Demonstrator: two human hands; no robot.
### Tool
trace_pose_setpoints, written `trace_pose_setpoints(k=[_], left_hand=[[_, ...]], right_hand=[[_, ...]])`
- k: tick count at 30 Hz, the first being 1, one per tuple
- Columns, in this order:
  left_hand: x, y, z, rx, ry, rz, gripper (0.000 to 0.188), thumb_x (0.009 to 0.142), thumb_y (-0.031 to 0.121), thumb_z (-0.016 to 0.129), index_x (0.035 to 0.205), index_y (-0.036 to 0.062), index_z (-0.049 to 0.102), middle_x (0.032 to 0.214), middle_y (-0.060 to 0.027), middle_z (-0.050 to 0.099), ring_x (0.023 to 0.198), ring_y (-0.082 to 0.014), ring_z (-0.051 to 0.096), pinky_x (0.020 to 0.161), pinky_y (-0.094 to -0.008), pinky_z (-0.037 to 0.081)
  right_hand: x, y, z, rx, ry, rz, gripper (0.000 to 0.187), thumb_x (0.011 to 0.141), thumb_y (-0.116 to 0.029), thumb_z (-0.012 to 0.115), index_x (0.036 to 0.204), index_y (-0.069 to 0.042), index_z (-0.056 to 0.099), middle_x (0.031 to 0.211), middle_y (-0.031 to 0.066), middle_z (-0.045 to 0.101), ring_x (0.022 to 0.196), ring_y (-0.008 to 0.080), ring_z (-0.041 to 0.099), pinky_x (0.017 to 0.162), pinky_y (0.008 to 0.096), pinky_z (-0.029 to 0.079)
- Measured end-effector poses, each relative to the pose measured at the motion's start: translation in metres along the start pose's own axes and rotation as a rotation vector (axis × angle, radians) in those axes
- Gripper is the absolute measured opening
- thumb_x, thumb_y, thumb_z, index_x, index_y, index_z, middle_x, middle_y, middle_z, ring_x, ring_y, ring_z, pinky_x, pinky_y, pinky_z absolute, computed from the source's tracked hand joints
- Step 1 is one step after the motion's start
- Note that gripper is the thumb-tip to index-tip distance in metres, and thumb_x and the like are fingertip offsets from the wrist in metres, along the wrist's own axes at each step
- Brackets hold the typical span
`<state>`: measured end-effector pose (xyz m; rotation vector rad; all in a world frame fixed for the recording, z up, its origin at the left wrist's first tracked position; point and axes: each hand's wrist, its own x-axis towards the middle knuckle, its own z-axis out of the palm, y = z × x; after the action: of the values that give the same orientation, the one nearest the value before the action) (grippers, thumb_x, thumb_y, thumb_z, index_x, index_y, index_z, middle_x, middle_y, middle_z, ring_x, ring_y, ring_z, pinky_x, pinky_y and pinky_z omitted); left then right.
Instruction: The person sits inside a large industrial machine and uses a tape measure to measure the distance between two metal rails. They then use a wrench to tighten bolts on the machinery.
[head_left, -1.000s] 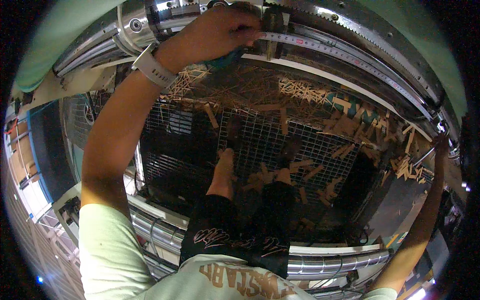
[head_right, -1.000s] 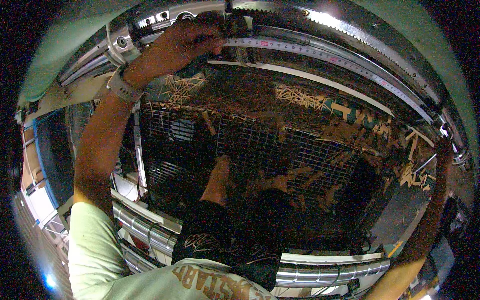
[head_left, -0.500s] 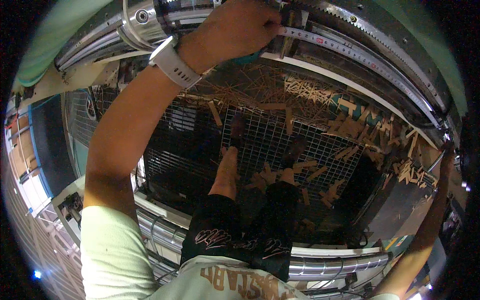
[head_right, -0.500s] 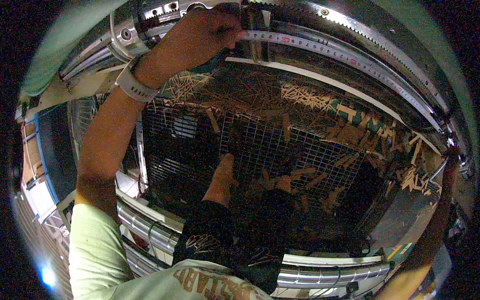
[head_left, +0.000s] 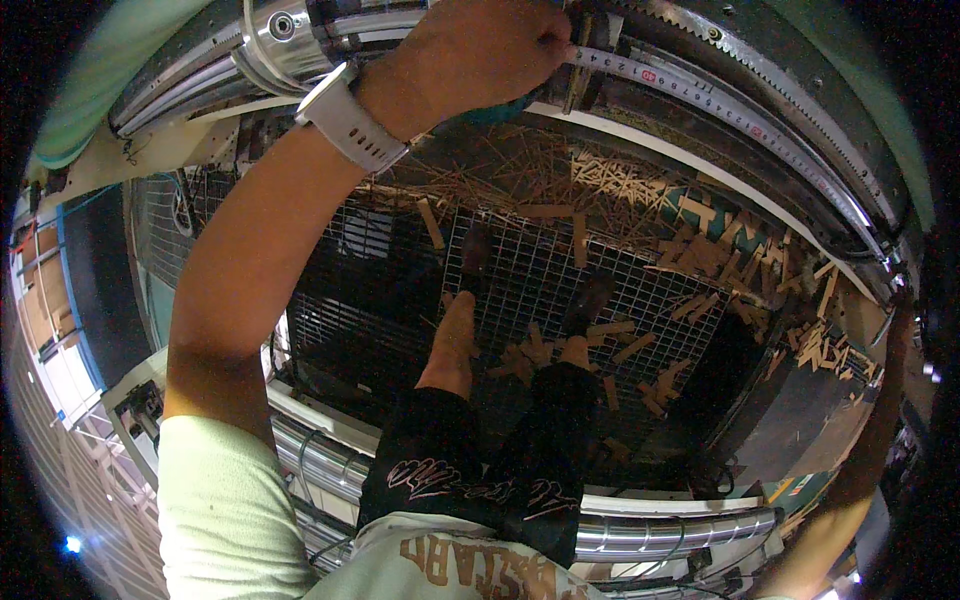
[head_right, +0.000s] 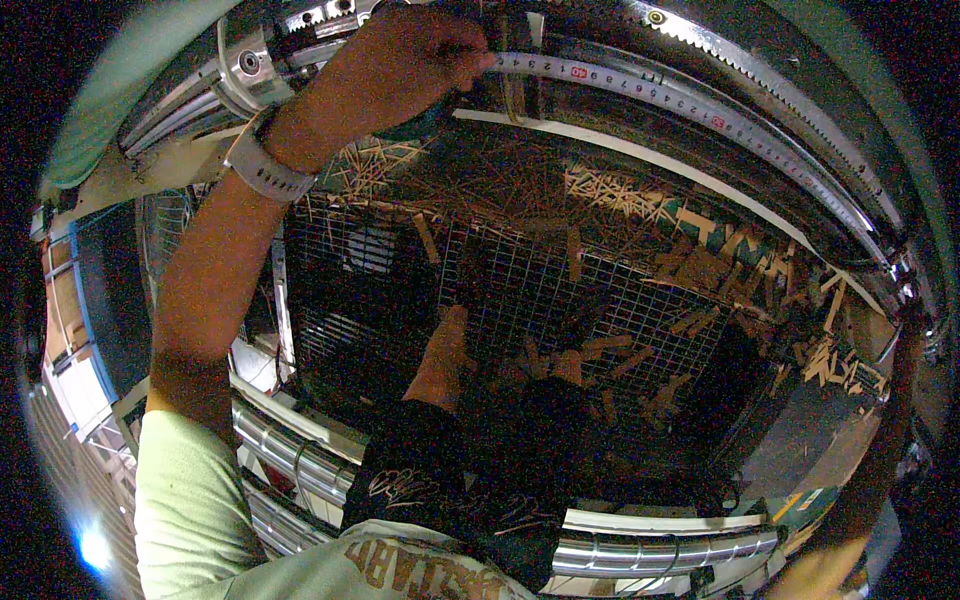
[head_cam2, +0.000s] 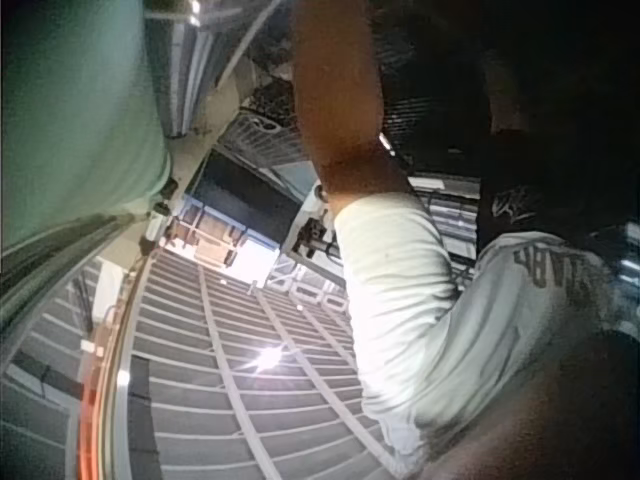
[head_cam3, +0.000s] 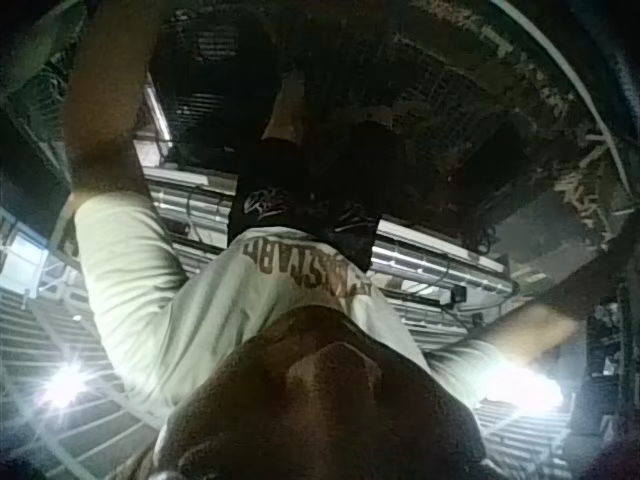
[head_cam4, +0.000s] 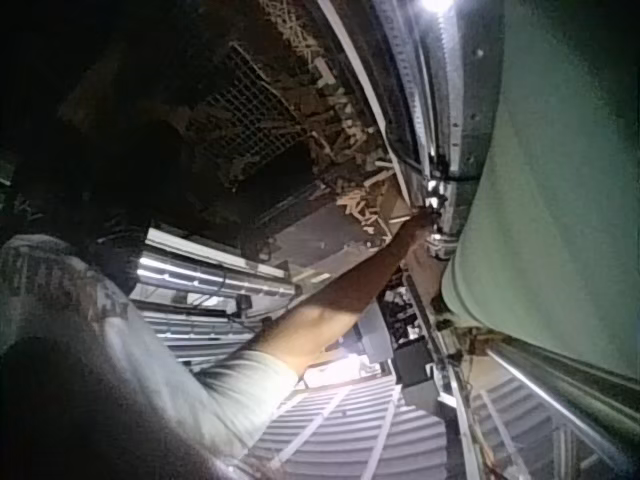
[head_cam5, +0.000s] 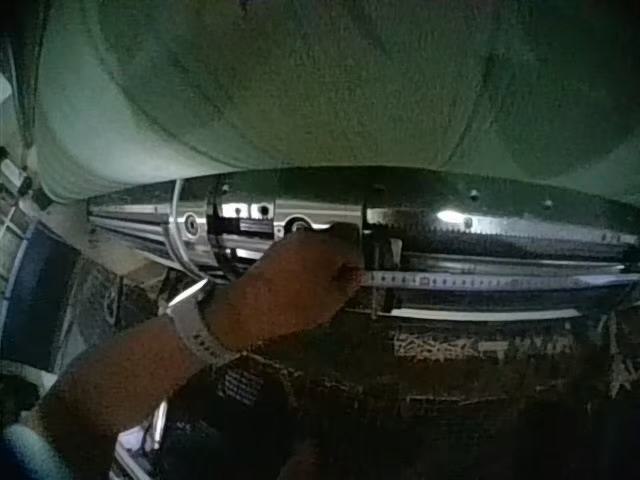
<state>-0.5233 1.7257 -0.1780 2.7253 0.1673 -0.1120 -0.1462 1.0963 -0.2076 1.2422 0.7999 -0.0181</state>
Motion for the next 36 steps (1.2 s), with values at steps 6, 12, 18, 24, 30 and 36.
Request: trace_pose_setpoints(k=[6, 12, 18, 24, 30, 36], left_hand=[[0.0, -0.011, 0.011, -0.084, 0.064, 0.103, 0.017, 0.082, 0.016, 0.052, 0.078, 0.0013, 0.06, 0.065, -0.0141, 0.055, 0.057, -0.0248, 0.052, 0.057, -0.0357, 0.044], [-0.003, -0.003, 0.003, 0.045, 0.05, 0.065, 0.016, 0.081, 0.016, 0.053, 0.079, 0.0023, 0.06, 0.068, -0.0137, 0.056, 0.058, -0.0251, 0.053, 0.057, -0.0362, 0.045], [0.003, -0.006, 0.009, 0.049, 0.048, 0.022, 0.018, 0.081, 0.017, 0.052, 0.084, 0.0018, 0.061, 0.078, -0.015, 0.061, 0.068, -0.0267, 0.058, 0.066, -0.0371, 0.049], [0.003, 0.001, 0.003, 0.018, -0.022, -0.071, 0.019, 0.083, 0.017, 0.051, 0.084, 0.0008, 0.061, 0.078, -0.015, 0.06, 0.069, -0.0269, 0.058, 0.067, -0.0373, 0.049], [0.003, 0.011, -0.007, 0.02, -0.102, -0.168, 0.019, 0.084, 0.017, 0.051, 0.083, 0.0001, 0.061, 0.077, -0.0145, 0.06, 0.068, -0.0264, 0.057, 0.066, -0.0377, 0.048], [-0.002, 0.008, -0.006, -0.029, -0.011, -0.061, 0.019, 0.083, 0.017, 0.051, 0.083, 0.0006, 0.061, 0.081, -0.015, 0.061, 0.07, -0.0264, 0.058, 0.067, -0.0371, 0.049]], right_hand=[[0.005, -0.02, 0.043, -0.152, 0.193, 0.199, 0.033, 0.085, -0.014, 0.037, 0.117, -0.009, 0.043, 0.12, 0.0088, 0.043, 0.112, 0.0242, 0.039, 0.095, 0.0391, 0.029], [0.025, -0.01, 0.007, -0.045, 0.085, 0.053, 0.038, 0.085, -0.016, 0.036, 0.121, -0.01, 0.041, 0.126, 0.0132, 0.039, 0.113, 0.0291, 0.038, 0.093, 0.0432, 0.03], [0.012, -0.019, 0.046, -0.05, 0.135, 0.198, 0.038, 0.087, -0.017, 0.034, 0.124, -0.01, 0.041, 0.128, 0.0112, 0.039, 0.118, 0.0272, 0.036, 0.092, 0.0403, 0.032], [0.008, -0.01, 0.027, -0.154, 0.085, 0.086, 0.04, 0.088, -0.017, 0.034, 0.127, -0.01, 0.038, 0.129, 0.0088, 0.039, 0.118, 0.0264, 0.036, 0.091, 0.0377, 0.033], [0.008, 0.017, -0.032, -0.107, -0.045, -0.086, 0.041, 0.088, -0.023, 0.038, 0.126, -0.007, 0.038, 0.129, 0.0091, 0.04, 0.115, 0.0261, 0.04, 0.088, 0.0404, 0.036], [-0.008, 0.007, -0.043, -0.517, 0.102, 0.048, 0.041, 0.088, -0.021, 0.041, 0.126, -0.006, 0.036, 0.122, 0.009, 0.046, 0.103, 0.0226, 0.048, 0.083, 0.0401, 0.041]])
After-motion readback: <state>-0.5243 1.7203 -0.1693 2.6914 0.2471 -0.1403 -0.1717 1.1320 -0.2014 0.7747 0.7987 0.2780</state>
